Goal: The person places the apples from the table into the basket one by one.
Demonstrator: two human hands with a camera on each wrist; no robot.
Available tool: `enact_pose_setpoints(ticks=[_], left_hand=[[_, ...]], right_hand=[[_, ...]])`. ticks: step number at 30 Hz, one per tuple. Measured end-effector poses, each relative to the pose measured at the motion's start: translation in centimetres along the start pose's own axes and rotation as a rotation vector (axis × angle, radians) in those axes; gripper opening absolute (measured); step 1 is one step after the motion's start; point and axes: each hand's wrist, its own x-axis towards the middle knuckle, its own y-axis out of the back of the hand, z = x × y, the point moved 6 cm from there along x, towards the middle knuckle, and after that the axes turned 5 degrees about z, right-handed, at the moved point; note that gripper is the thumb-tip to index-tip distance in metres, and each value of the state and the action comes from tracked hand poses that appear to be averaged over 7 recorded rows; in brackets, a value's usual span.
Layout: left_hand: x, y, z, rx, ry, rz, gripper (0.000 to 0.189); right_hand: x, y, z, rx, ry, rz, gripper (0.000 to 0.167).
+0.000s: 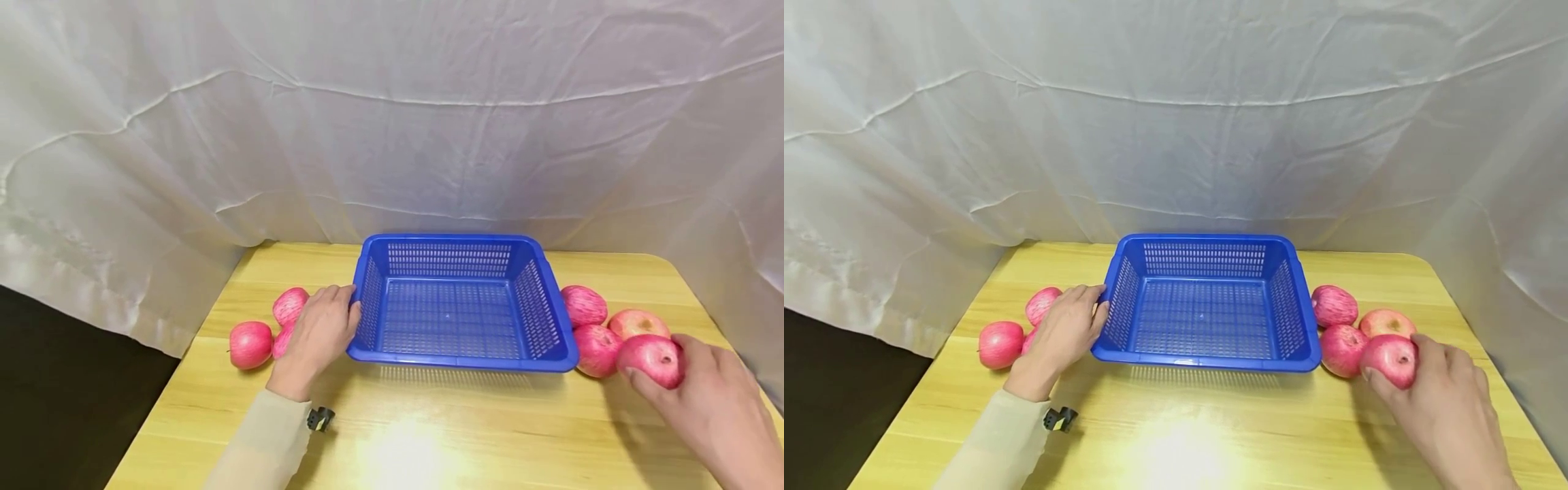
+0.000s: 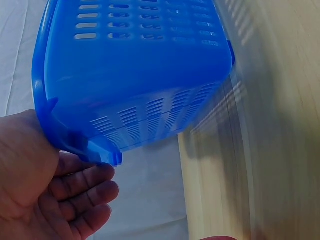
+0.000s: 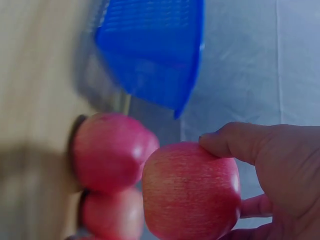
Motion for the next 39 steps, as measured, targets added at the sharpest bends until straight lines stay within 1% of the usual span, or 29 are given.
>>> enact_pose_setpoints(ticks=[2,7,9,11,16,21,24,26,28,31,33,36,39], left_hand=[[0.0,0.0,0.1,-0.004,0.000,-0.002,0.045],[0.1,-0.1,0.3,-0.011,0.004,-0.013,0.045],[0.1,-0.1,0.4,-0.015,0.003,-0.015,0.046],[0.0,-0.2,0.4,-0.020,0.006,-0.020,0.046],[-0.1,-0.2,0.4,-0.026,0.004,-0.023,0.046],[-0.4,-0.1,0.3,-0.030,0.012,-0.023,0.047],[-0.4,-0.1,0.2,-0.034,0.022,-0.026,0.047],[-0.5,-0.1,0.2,-0.037,0.022,-0.024,0.048],[-0.5,-0.1,0.1,-0.037,0.022,-0.021,0.047],[-0.5,-0.2,0.1,-0.033,0.018,-0.015,0.047],[-0.5,-0.2,0.1,-0.034,0.020,-0.014,0.047],[-0.4,-0.3,0.3,-0.042,0.025,-0.023,0.049],[-0.4,-0.3,0.3,-0.062,0.041,-0.049,0.051]], right_hand=[[0.5,0.5,-1.3,0.009,0.025,0.014,0.077],[1.9,0.5,-5.2,0.023,0.059,-0.041,0.083],[2.7,0.2,-7.1,0.036,0.107,-0.046,0.083],[3.5,-0.3,-9.1,0.046,0.157,-0.048,0.079],[5.0,-2.7,-14.0,0.073,0.298,-0.057,0.070],[6.3,-6.5,-18.5,0.082,0.435,-0.118,0.064],[7.1,-8.8,-20.7,0.076,0.482,-0.159,0.058],[7.7,-10.2,-21.7,0.068,0.494,-0.192,0.058],[8.2,-11.5,-22.6,0.055,0.492,-0.234,0.063],[8.6,-13.2,-23.5,0.043,0.491,-0.306,0.070],[8.7,-14.0,-23.9,0.037,0.499,-0.343,0.069],[8.7,-14.6,-24.4,0.020,0.525,-0.365,0.064],[8.5,-14.7,-24.6,0.005,0.536,-0.381,0.063]])
